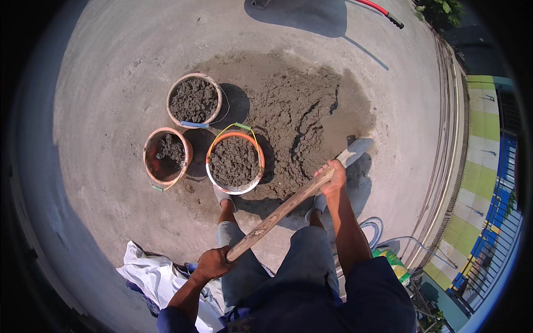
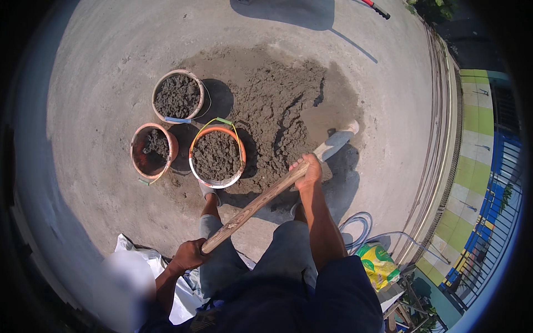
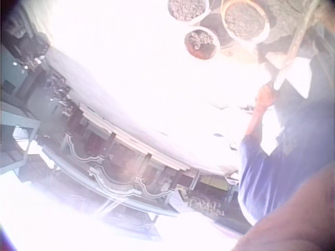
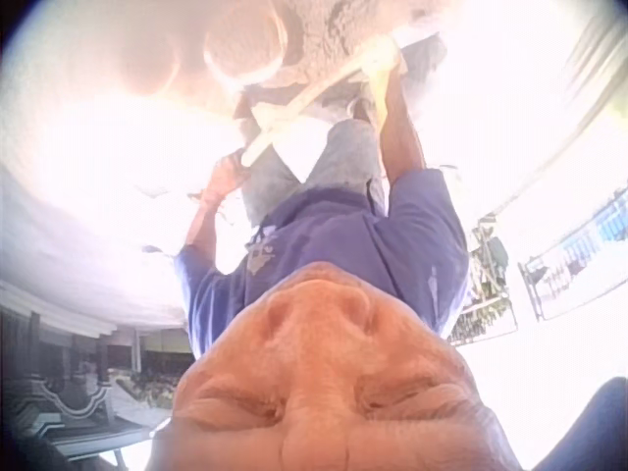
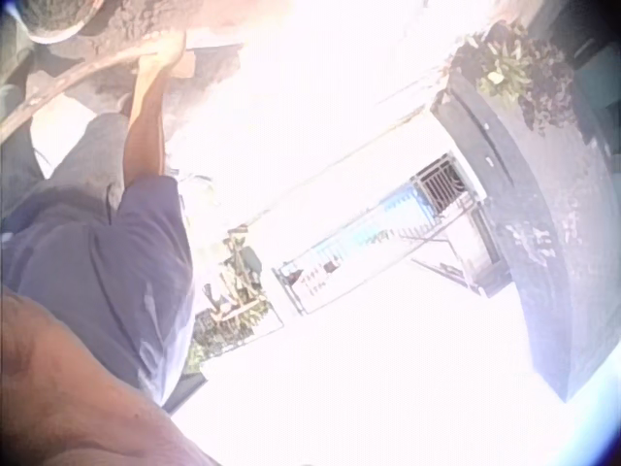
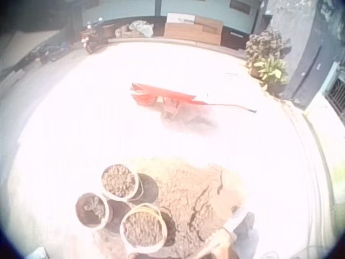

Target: The person uses a hoe to mix wet concrete on the ground and then scoops it into three buckets. The person places the buckets into a wheelbarrow and pushes it along a corridor to a set of stairs, stopping at the bottom.

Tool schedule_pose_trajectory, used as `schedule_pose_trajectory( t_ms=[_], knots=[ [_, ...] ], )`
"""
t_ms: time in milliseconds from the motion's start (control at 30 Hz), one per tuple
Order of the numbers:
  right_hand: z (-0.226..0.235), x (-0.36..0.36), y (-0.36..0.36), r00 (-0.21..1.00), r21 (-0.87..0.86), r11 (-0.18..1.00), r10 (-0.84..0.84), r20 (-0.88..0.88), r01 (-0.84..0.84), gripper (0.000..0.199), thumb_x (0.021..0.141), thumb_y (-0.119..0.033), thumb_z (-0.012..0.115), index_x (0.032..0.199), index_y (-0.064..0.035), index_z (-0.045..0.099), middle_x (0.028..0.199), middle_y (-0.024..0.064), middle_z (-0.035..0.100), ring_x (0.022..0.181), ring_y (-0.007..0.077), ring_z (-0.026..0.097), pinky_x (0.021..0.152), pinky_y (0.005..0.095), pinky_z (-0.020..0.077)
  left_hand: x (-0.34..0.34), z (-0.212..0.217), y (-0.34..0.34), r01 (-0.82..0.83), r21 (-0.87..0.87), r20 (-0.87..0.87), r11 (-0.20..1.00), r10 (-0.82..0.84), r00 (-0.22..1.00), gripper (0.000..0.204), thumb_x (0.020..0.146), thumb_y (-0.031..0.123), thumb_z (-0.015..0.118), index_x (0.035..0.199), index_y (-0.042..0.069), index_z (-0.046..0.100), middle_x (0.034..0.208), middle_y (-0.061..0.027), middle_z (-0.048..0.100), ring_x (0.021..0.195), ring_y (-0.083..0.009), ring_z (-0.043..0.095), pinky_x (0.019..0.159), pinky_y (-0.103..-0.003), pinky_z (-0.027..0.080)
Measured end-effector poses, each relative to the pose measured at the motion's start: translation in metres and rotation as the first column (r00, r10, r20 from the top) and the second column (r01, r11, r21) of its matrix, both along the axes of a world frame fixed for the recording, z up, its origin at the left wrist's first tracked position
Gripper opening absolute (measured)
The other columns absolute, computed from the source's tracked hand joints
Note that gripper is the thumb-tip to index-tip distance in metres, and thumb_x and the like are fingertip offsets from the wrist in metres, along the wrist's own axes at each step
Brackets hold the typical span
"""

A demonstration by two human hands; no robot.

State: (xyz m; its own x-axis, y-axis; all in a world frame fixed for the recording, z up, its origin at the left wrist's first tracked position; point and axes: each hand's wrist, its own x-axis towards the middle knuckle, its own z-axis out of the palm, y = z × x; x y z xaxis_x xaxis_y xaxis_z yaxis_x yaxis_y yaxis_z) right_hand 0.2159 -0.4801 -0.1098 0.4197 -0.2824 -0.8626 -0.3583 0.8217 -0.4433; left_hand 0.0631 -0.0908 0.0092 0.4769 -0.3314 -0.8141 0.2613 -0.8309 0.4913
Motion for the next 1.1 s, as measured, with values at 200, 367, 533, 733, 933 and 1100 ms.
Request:
schedule_pose_trajectory(
  t_ms=[200, 367, 533, 733, 933, 1100],
  knots=[
    [0.024, 0.053, -0.159, 0.968, -0.228, 0.973, 0.017, 0.250, 0.041, 0.017, 0.081, -0.014, 0.062, 0.093, -0.0068, 0.053, 0.071, 0.0058, 0.053, 0.058, 0.0189, 0.054, 0.055, 0.0369, 0.0481, 0.030, -0.086, -0.185, -0.084, -0.077, -0.037, 0.994, 0.081, 0.996, 0.026, 0.079, 0.030, 0.066, 0.097, 0.013, 0.060, 0.079, -0.0133, 0.066, 0.079, -0.0345, 0.064, 0.070, -0.042, 0.050],
    [-0.020, 0.100, -0.200, 0.974, -0.480, 0.870, 0.191, 0.123, -0.110, 0.026, 0.080, -0.009, 0.064, 0.101, -0.0077, 0.049, 0.074, 0.0056, 0.053, 0.054, 0.0157, 0.054, 0.047, 0.0328, 0.0487, 0.057, -0.157, -0.302, -0.232, -0.217, -0.035, 0.948, 0.230, 0.973, 0.030, 0.079, 0.028, 0.068, 0.098, 0.007, 0.060, 0.077, -0.0154, 0.065, 0.076, -0.0320, 0.065, 0.068, -0.039, 0.050],
    [-0.123, 0.104, -0.163, 0.970, -0.359, 0.903, 0.243, -0.022, -0.234, 0.030, 0.078, -0.007, 0.065, 0.101, -0.0083, 0.044, 0.076, 0.0059, 0.051, 0.053, 0.0157, 0.053, 0.043, 0.0316, 0.0473, 0.012, -0.232, -0.302, -0.452, -0.127, -0.135, 0.883, 0.436, 0.890, 0.032, 0.078, 0.027, 0.069, 0.100, 0.007, 0.061, 0.082, -0.0145, 0.067, 0.076, -0.0272, 0.066, 0.068, -0.038, 0.050],
    [-0.206, 0.054, -0.118, 0.869, -0.166, 0.865, 0.428, -0.250, -0.473, 0.032, 0.078, -0.008, 0.065, 0.099, -0.0113, 0.041, 0.073, 0.0047, 0.051, 0.053, 0.0159, 0.053, 0.044, 0.0326, 0.0480, -0.031, -0.211, -0.306, -0.466, 0.125, -0.303, 0.876, 0.481, 0.823, 0.037, 0.076, 0.027, 0.071, 0.101, 0.003, 0.058, 0.074, -0.0109, 0.063, 0.066, -0.0206, 0.060, 0.066, -0.034, 0.049],
    [-0.171, 0.076, -0.145, 0.891, -0.226, 0.863, 0.426, -0.160, -0.453, 0.033, 0.078, -0.008, 0.065, 0.101, -0.0102, 0.041, 0.073, 0.0044, 0.051, 0.053, 0.0142, 0.053, 0.044, 0.0310, 0.0484, -0.027, -0.225, -0.334, -0.405, 0.005, -0.144, 0.914, 0.402, 0.904, 0.041, 0.075, 0.030, 0.071, 0.103, 0.002, 0.059, 0.085, -0.0205, 0.066, 0.082, -0.0361, 0.066, 0.072, -0.044, 0.051],
    [-0.171, 0.163, -0.196, 0.836, -0.558, 0.648, 0.522, -0.172, -0.519, 0.051, 0.082, -0.012, 0.064, 0.124, -0.0039, 0.037, 0.090, 0.0129, 0.060, 0.058, 0.0185, 0.059, 0.050, 0.0322, 0.0520, 0.107, -0.258, -0.410, -0.552, -0.165, -0.113, 0.818, 0.540, 0.834, 0.034, 0.077, 0.019, 0.072, 0.101, -0.002, 0.059, 0.083, -0.0085, 0.064, 0.075, -0.0134, 0.059, 0.069, -0.033, 0.050]
  ],
)
